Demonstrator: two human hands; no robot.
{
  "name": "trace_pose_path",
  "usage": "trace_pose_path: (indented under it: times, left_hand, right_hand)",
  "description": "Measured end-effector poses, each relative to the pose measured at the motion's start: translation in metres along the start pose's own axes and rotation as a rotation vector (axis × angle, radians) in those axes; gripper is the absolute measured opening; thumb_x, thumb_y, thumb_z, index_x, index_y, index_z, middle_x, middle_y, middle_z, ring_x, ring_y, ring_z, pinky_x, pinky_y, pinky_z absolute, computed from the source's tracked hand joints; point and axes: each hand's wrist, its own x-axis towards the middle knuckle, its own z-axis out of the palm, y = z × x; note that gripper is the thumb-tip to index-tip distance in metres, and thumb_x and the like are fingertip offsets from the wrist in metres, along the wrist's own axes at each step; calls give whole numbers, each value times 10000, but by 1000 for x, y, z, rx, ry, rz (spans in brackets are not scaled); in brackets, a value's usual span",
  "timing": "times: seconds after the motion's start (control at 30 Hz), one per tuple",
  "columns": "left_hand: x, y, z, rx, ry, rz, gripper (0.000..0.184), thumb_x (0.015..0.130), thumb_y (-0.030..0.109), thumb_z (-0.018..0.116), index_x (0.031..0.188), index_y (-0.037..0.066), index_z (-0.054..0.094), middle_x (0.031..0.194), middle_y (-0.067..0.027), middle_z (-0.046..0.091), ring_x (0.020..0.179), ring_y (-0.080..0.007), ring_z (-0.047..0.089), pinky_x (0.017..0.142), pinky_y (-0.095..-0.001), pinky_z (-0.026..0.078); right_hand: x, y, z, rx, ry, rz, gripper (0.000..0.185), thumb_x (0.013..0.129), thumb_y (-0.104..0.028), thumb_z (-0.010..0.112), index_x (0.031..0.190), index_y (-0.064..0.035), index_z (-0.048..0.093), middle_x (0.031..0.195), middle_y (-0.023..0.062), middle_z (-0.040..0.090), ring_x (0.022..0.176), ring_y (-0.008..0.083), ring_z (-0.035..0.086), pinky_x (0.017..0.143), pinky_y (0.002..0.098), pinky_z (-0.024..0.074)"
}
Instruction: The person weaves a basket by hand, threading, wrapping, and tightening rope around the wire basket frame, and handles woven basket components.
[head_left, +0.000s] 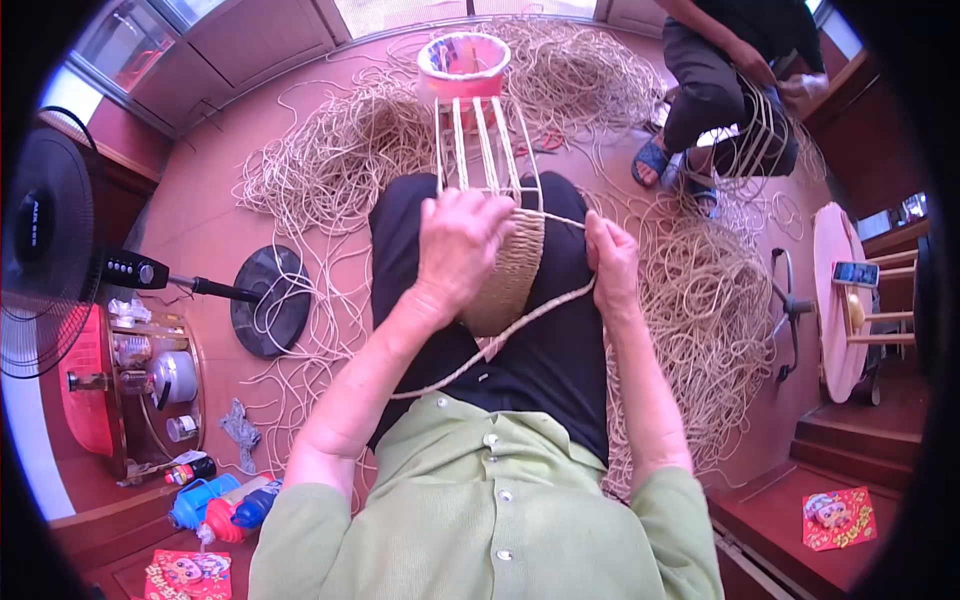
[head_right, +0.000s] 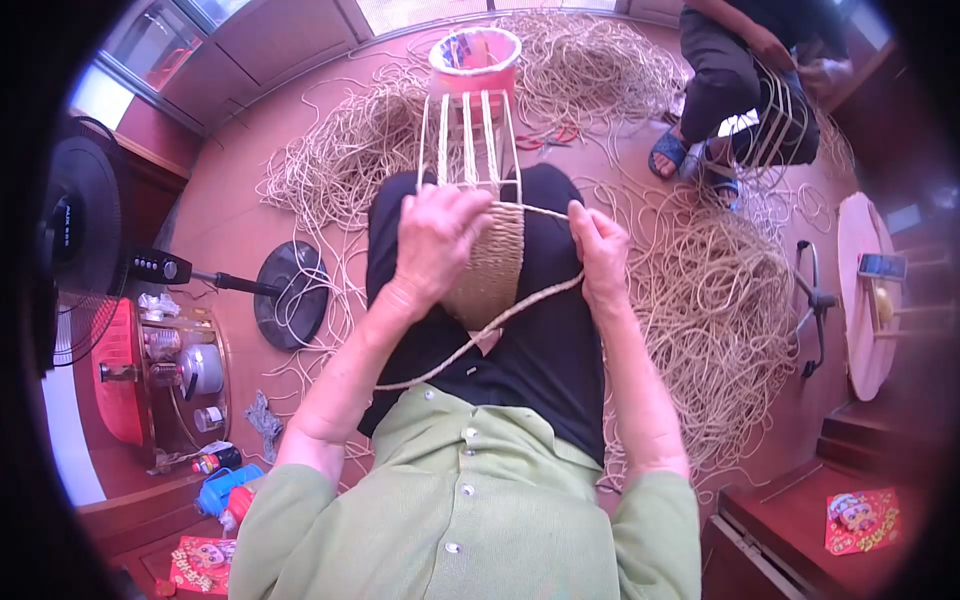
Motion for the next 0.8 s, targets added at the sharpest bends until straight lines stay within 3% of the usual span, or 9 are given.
trace_pose_path:
  times: [0.13,0.17,0.27,0.33,0.37,0.4,0.43,0.63,0.8]
  left_hand:
    - [-32,-7,-7,-415,284,-42,417,970,154,655,1368,57,575,1253,-112,673,1151,-304,633,1074,-468,388]
    - [-41,-4,2,-620,364,-201,418,995,133,626,1393,38,543,1300,-135,660,1175,-301,645,1123,-519,346]
    - [-27,4,-1,-455,273,-198,440,982,122,638,1404,49,537,1243,-128,682,1144,-262,657,1119,-538,340]
    - [-4,10,-40,-196,-10,-171,442,935,101,674,1369,75,594,1165,-100,715,1080,-228,678,1144,-541,309]
    - [1,4,-64,-134,28,-57,347,928,95,679,1274,76,670,1130,-99,729,1082,-239,684,1125,-556,332]
    - [4,-3,-90,-165,172,-31,267,933,32,655,1196,28,700,1124,-119,733,1056,-233,690,1065,-450,441]
    - [6,-5,-102,-238,370,-218,238,959,29,631,1186,-5,693,1084,-108,732,1034,-194,682,980,-366,503]
    - [-37,-34,-18,-1395,166,-855,338,1059,254,580,1254,-16,635,1089,-94,721,1005,-143,677,941,-315,524]
    - [-34,-14,0,-1422,271,-971,176,1012,180,656,1031,8,689,919,10,681,834,-42,586,794,-214,460]
  right_hand:
    - [-4,-2,7,-13,17,-52,433,1008,-287,670,640,-145,493,626,-111,394,574,8,294,535,232,194]
    - [-8,1,7,-60,-5,-83,452,1016,-280,661,630,-147,467,640,-107,388,595,11,291,548,232,200]
    - [-11,6,5,-26,12,-86,472,1023,-274,654,622,-150,439,641,-110,370,601,17,275,553,237,200]
    - [-6,9,1,-10,43,-55,470,1028,-268,648,627,-155,431,639,-110,357,604,20,263,551,242,190]
    - [-3,6,2,-15,44,-49,467,1027,-268,648,629,-157,431,637,-111,356,603,19,261,551,243,188]
    - [-1,5,4,-15,43,-43,465,1027,-268,649,631,-159,432,635,-111,355,601,19,259,550,243,185]
    - [1,6,3,-21,51,-27,457,1026,-267,649,636,-165,435,634,-114,351,597,18,253,546,244,180]
    - [2,5,9,-22,37,-36,448,1025,-268,646,635,-162,452,626,-111,352,580,20,254,536,247,177]
    - [5,7,11,17,30,-7,455,1033,-275,632,630,-164,451,621,-102,359,549,23,255,514,249,174]
